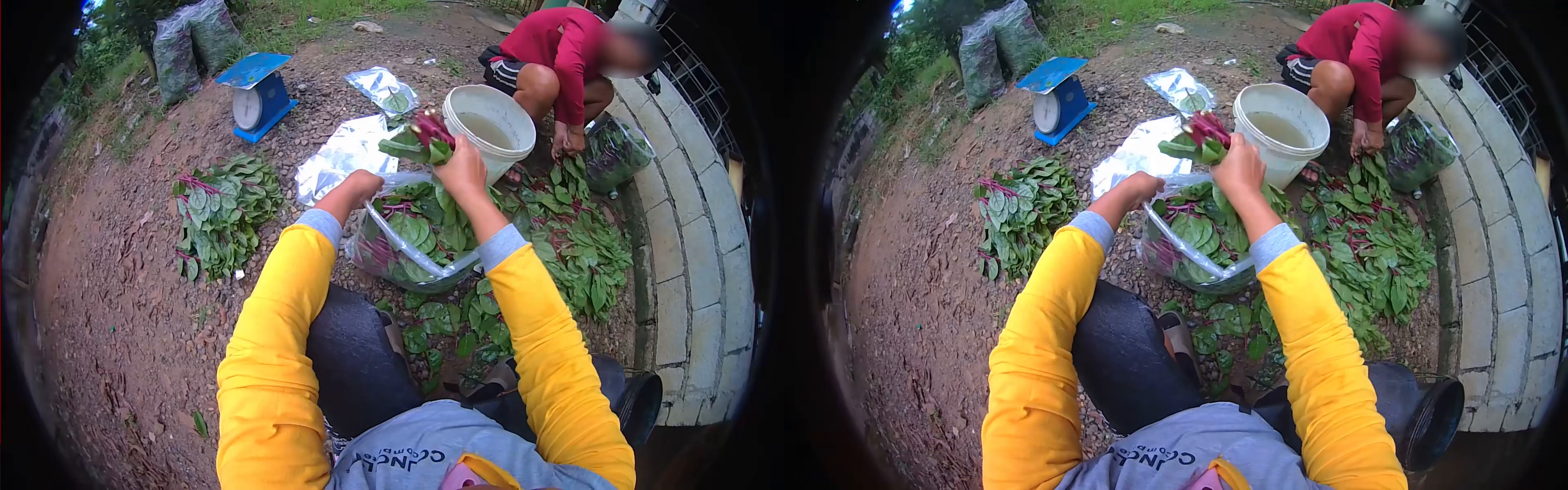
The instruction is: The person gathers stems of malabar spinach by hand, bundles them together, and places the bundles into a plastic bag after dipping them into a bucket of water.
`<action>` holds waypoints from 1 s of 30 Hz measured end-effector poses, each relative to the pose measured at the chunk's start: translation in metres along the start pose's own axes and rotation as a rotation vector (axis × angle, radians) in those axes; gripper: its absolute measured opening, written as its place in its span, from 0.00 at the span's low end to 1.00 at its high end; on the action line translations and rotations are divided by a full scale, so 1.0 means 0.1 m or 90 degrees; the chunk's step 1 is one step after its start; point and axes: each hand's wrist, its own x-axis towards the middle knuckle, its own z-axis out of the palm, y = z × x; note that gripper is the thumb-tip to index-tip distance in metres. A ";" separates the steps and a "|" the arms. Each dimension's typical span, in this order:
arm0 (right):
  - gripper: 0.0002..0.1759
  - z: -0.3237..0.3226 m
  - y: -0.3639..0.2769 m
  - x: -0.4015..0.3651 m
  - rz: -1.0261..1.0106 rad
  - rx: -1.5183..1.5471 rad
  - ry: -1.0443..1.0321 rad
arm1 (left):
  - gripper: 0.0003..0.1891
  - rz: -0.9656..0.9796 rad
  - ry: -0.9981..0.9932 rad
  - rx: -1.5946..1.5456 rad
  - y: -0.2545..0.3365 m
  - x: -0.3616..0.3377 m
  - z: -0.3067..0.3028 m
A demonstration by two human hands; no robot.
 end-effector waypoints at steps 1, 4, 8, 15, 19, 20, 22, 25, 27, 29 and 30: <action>0.19 0.16 0.04 -0.09 -0.032 -0.049 0.011 | 0.13 -0.033 -0.002 -0.071 0.05 -0.05 -0.01; 0.16 0.64 0.23 -0.42 -0.092 -0.161 0.034 | 0.08 -0.072 -0.036 -0.230 0.00 0.06 -0.05; 0.20 1.02 0.28 -0.94 -0.159 -0.159 0.019 | 0.04 -0.069 0.005 -0.255 -0.04 0.15 0.00; 0.24 0.87 0.13 -1.23 -0.270 -0.108 -0.084 | 0.08 -0.054 0.061 -0.293 -0.15 0.28 -0.02; 0.19 0.93 0.17 -1.26 -0.367 -0.099 -0.052 | 0.08 0.010 0.090 -0.227 -0.16 0.27 -0.03; 0.17 0.96 0.18 -1.27 -0.370 -0.088 -0.060 | 0.08 0.027 0.092 -0.213 -0.17 0.26 -0.02; 0.14 0.96 0.18 -1.30 -0.374 -0.066 -0.076 | 0.07 0.055 0.099 -0.192 -0.21 0.29 0.00; 0.11 0.96 0.19 -1.32 -0.374 -0.056 -0.082 | 0.08 0.076 0.113 -0.174 -0.21 0.29 0.00; 0.11 0.96 0.20 -1.32 -0.370 -0.041 -0.087 | 0.12 0.070 0.122 -0.168 -0.19 0.25 -0.01; 0.10 0.98 0.22 -1.32 -0.359 -0.029 -0.087 | 0.09 0.071 0.104 -0.195 -0.13 0.19 -0.02; 0.10 0.99 0.23 -1.31 -0.351 -0.025 -0.086 | 0.07 0.072 0.095 -0.210 -0.11 0.18 -0.01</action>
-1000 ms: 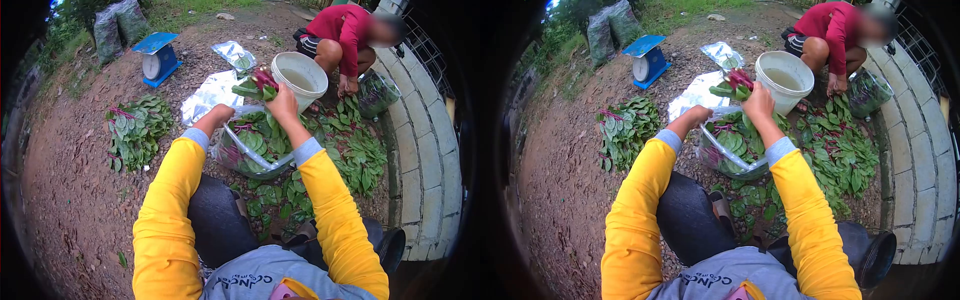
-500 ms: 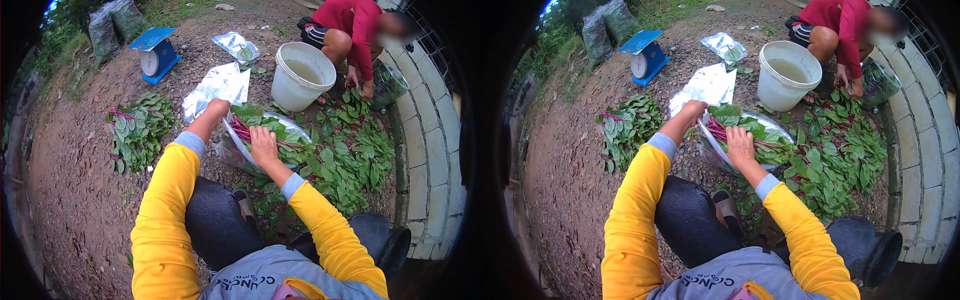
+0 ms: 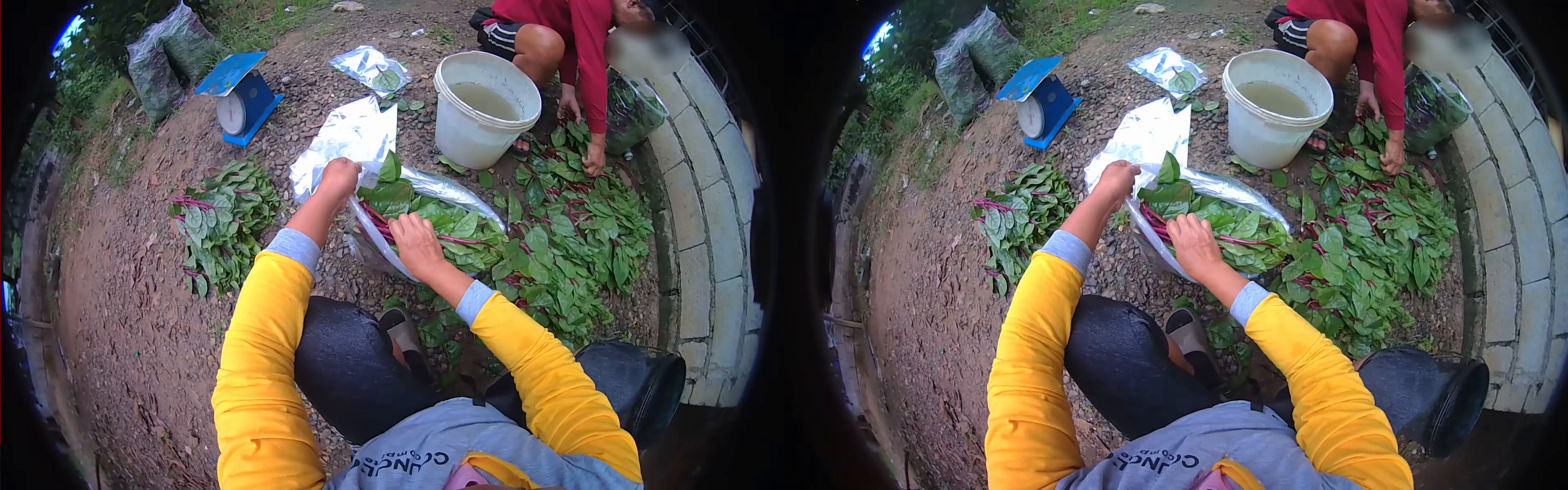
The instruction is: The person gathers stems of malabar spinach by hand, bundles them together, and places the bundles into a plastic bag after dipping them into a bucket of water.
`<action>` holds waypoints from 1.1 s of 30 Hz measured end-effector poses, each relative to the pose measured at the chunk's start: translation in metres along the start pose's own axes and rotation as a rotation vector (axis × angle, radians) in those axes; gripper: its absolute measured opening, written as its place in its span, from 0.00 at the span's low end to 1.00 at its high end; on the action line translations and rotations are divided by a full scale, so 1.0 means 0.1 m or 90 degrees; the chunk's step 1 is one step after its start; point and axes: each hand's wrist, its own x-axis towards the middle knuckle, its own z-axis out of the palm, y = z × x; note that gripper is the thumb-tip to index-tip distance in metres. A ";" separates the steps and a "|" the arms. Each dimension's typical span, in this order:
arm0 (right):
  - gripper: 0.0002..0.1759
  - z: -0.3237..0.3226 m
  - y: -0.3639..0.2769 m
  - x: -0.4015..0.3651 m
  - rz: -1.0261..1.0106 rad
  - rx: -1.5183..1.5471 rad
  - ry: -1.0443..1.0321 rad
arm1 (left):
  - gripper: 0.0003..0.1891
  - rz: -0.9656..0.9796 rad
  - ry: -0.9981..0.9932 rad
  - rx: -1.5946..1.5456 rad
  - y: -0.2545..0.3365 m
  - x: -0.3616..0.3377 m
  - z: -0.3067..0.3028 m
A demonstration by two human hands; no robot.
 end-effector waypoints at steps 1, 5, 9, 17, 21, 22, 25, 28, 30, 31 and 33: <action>0.10 0.01 0.01 0.00 0.008 0.003 0.002 | 0.07 -0.009 0.008 0.001 0.03 -0.01 0.01; 0.08 0.02 0.01 -0.01 0.010 0.027 0.006 | 0.06 -0.031 0.007 -0.020 0.10 -0.06 0.03; 0.07 0.00 0.06 -0.08 -0.016 0.055 -0.024 | 0.06 -0.009 0.020 0.016 0.14 -0.10 0.05; 0.07 0.00 0.04 -0.11 -0.013 0.063 -0.020 | 0.06 0.021 0.018 0.048 0.14 -0.12 0.04; 0.08 -0.01 0.06 -0.15 -0.031 0.097 -0.029 | 0.07 0.019 -0.007 0.039 0.20 -0.17 0.03; 0.08 0.01 0.06 -0.13 -0.033 0.100 -0.037 | 0.06 0.007 -0.012 0.039 0.23 -0.19 0.01; 0.09 0.11 0.10 -0.09 -0.042 0.117 -0.064 | 0.06 -0.013 -0.036 0.043 0.31 -0.26 0.00; 0.10 0.15 0.16 -0.07 -0.041 0.143 -0.104 | 0.05 -0.031 -0.062 0.045 0.35 -0.29 -0.05; 0.10 0.17 0.16 -0.06 -0.038 0.158 -0.139 | 0.04 -0.049 -0.087 0.012 0.36 -0.30 -0.07; 0.10 0.18 0.17 -0.06 -0.034 0.170 -0.139 | 0.03 -0.034 -0.077 0.036 0.34 -0.28 -0.07; 0.10 0.21 0.16 -0.05 -0.026 0.194 -0.135 | 0.05 -0.046 -0.076 0.021 0.36 -0.26 -0.11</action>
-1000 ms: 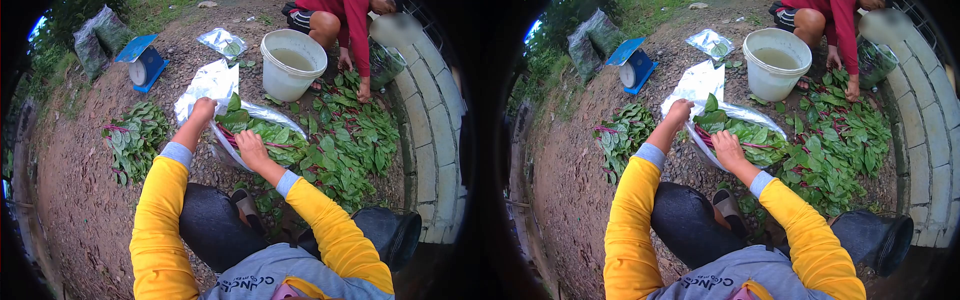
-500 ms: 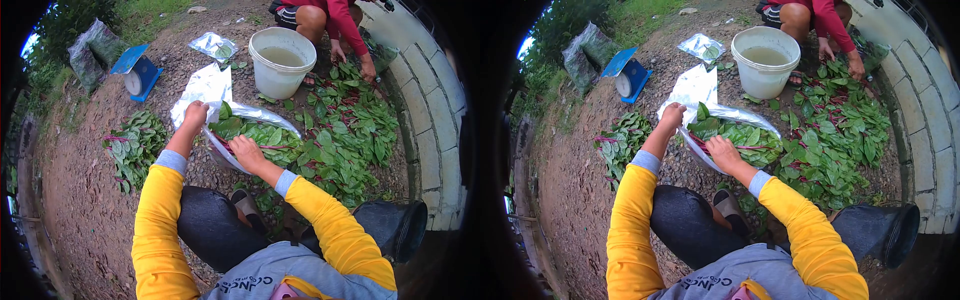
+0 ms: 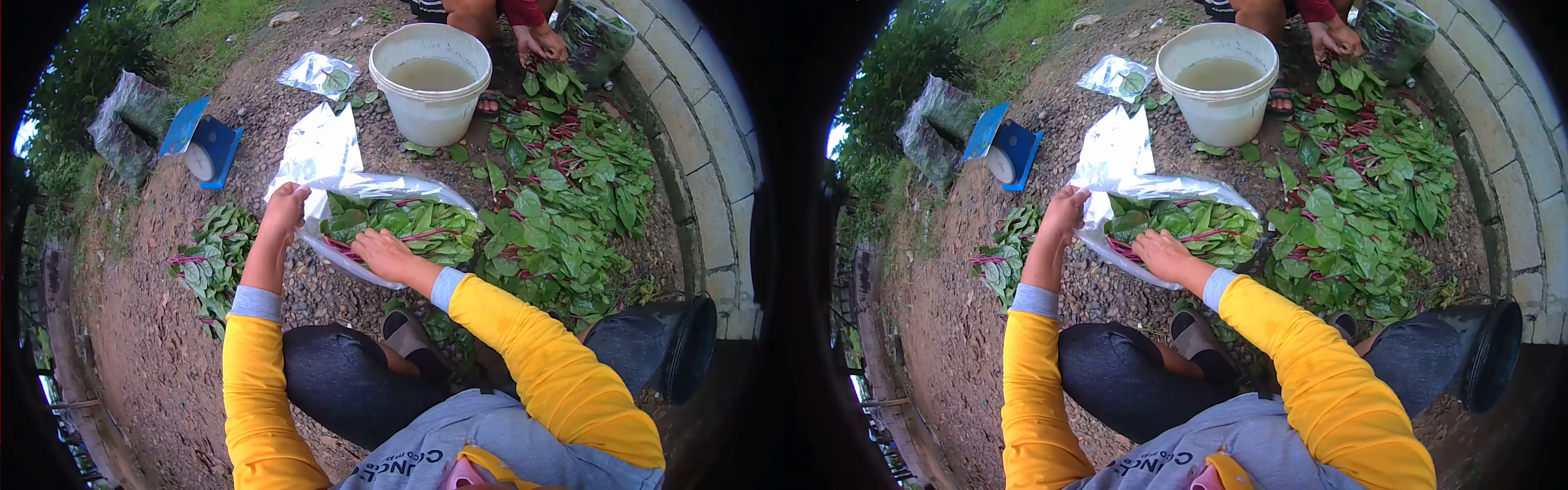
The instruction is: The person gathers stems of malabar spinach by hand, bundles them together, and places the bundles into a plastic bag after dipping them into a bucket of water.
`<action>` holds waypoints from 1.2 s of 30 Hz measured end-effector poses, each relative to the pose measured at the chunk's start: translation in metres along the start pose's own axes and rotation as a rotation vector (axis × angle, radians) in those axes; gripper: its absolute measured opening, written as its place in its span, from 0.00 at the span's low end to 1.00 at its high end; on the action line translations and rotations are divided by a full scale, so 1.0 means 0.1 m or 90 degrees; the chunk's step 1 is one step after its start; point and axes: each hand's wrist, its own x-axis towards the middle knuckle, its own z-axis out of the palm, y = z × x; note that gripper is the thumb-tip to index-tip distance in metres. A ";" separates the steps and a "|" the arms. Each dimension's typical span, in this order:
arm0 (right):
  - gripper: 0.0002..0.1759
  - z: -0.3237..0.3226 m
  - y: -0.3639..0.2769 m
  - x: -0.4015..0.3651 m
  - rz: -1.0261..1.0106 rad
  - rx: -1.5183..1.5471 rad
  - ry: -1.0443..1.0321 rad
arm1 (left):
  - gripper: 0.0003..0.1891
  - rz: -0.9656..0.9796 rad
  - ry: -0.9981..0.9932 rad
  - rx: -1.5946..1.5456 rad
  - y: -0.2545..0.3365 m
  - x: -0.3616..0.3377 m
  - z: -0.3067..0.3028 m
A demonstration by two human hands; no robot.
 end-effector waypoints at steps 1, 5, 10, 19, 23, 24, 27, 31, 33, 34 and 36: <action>0.10 0.01 0.02 0.02 0.002 0.011 0.001 | 0.06 -0.003 -0.002 -0.009 0.02 0.01 -0.01; 0.10 -0.02 0.09 0.05 0.005 0.020 -0.020 | 0.06 0.011 0.015 0.054 0.03 0.10 -0.03; 0.28 -0.37 0.15 0.17 -0.023 0.035 -0.175 | 0.14 0.047 0.004 0.206 -0.06 0.17 -0.14; 0.20 -1.47 0.76 -0.39 0.193 0.157 0.225 | 0.22 0.225 0.253 0.562 0.01 -0.09 0.05; 0.20 -1.08 1.53 -1.10 0.550 0.231 0.195 | 0.26 0.496 0.171 0.596 0.26 -0.36 0.54; 0.20 -0.97 1.59 -1.22 0.606 0.387 0.156 | 0.27 0.503 0.064 0.605 0.30 -0.43 0.69; 0.19 -0.97 1.35 -1.34 0.717 0.721 0.084 | 0.28 0.555 -0.189 0.627 0.18 -0.53 1.11; 0.16 -0.90 1.21 -1.28 0.677 0.815 0.070 | 0.33 0.498 -0.299 0.751 -0.15 -0.50 1.37; 0.15 -0.99 1.14 -1.24 0.659 0.857 0.064 | 0.34 0.394 -0.342 0.827 -0.27 -0.46 1.37; 0.13 -1.01 1.14 -1.22 0.651 0.868 0.083 | 0.33 0.417 -0.366 0.810 -0.32 -0.42 1.34; 0.12 -1.08 1.14 -1.20 0.626 0.927 0.158 | 0.32 0.426 -0.380 0.764 -0.36 -0.34 1.30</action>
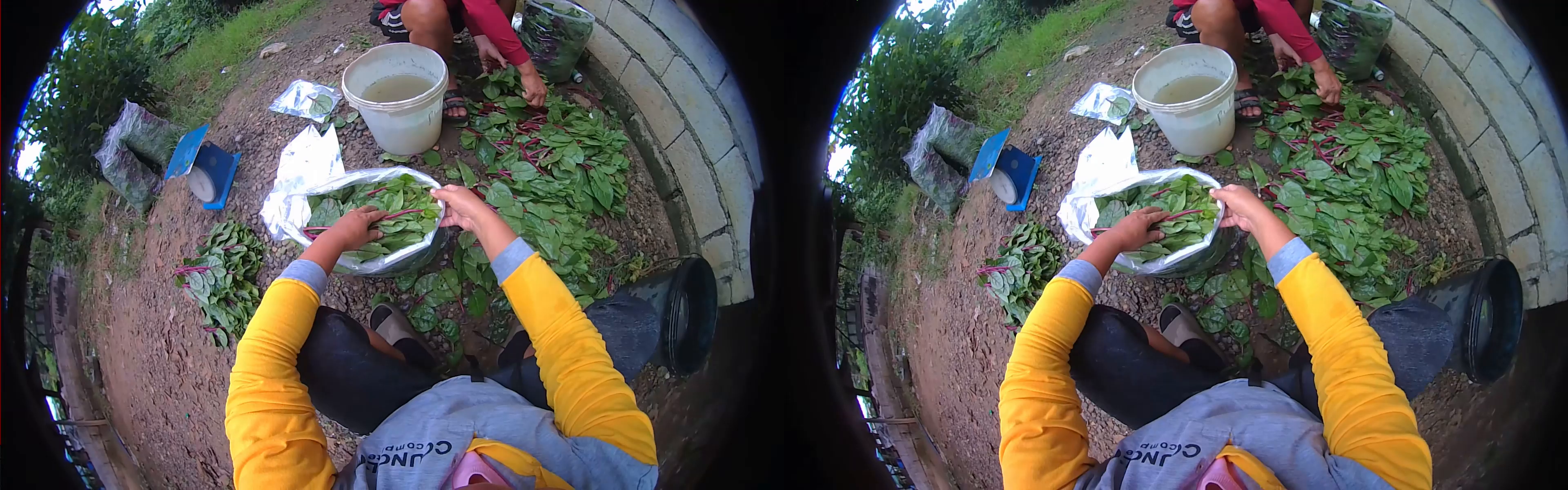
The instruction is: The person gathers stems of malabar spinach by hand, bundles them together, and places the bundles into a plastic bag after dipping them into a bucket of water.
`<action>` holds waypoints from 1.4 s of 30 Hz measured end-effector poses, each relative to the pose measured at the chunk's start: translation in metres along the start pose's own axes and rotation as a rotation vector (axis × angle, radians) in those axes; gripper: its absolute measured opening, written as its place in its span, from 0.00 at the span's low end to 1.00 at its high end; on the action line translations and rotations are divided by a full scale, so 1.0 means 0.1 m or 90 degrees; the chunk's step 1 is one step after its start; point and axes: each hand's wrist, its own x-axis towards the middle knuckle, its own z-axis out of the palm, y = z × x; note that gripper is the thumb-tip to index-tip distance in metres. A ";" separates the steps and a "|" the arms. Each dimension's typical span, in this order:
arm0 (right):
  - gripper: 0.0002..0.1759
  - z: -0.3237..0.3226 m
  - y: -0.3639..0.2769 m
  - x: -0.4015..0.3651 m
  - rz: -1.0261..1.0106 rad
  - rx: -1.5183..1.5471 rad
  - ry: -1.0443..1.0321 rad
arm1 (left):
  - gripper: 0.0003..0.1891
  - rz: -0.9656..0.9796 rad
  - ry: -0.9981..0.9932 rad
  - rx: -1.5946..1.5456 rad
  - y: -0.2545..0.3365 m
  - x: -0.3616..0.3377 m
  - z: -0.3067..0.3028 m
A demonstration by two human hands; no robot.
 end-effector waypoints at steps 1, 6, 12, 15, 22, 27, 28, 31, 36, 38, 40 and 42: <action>0.11 0.02 -0.03 0.01 -0.017 0.037 0.001 | 0.32 0.006 0.007 -0.022 -0.04 0.00 0.00; 0.05 0.01 -0.21 0.07 -0.077 0.191 0.057 | 0.32 0.035 -0.080 0.078 -0.15 0.03 0.25; 0.06 0.03 -0.26 0.34 -0.096 0.304 0.068 | 0.31 0.011 -0.081 -0.019 -0.23 0.07 0.22; 0.05 -0.06 -0.39 0.36 -0.089 0.184 0.011 | 0.32 -0.056 -0.096 -0.236 -0.23 -0.10 -0.21; 0.08 -0.25 -0.85 0.06 -0.031 -0.293 0.025 | 0.33 -0.145 0.204 -0.384 -0.81 -0.68 -0.74; 0.08 -0.31 -0.70 -0.02 -0.044 -0.301 0.083 | 0.51 -0.357 0.123 -0.116 -1.04 -0.99 -0.73; 0.08 -0.34 -0.69 -0.03 -0.050 -0.342 0.104 | 0.52 -0.369 0.117 -0.142 -1.02 -1.00 -0.75; 0.08 -0.63 -0.88 -0.07 -0.085 -0.475 0.133 | 0.49 -0.309 0.292 -0.088 -0.92 -0.94 -0.79; 0.05 -1.31 -1.35 -0.21 -0.211 -0.758 0.178 | 0.36 -0.114 0.402 -0.330 0.15 -0.67 -1.11; 0.07 -1.49 -1.34 -0.30 -0.167 -0.828 0.180 | 0.33 -0.041 0.366 -0.426 0.60 -0.49 -1.07; 0.08 -1.78 -1.20 -0.28 -0.254 -0.956 0.127 | 0.29 -0.017 0.288 -0.499 1.10 -0.36 -1.05; 0.05 -1.84 -0.97 -0.32 -0.170 -1.002 0.058 | 0.27 -0.012 0.245 -0.545 1.37 -0.14 -0.80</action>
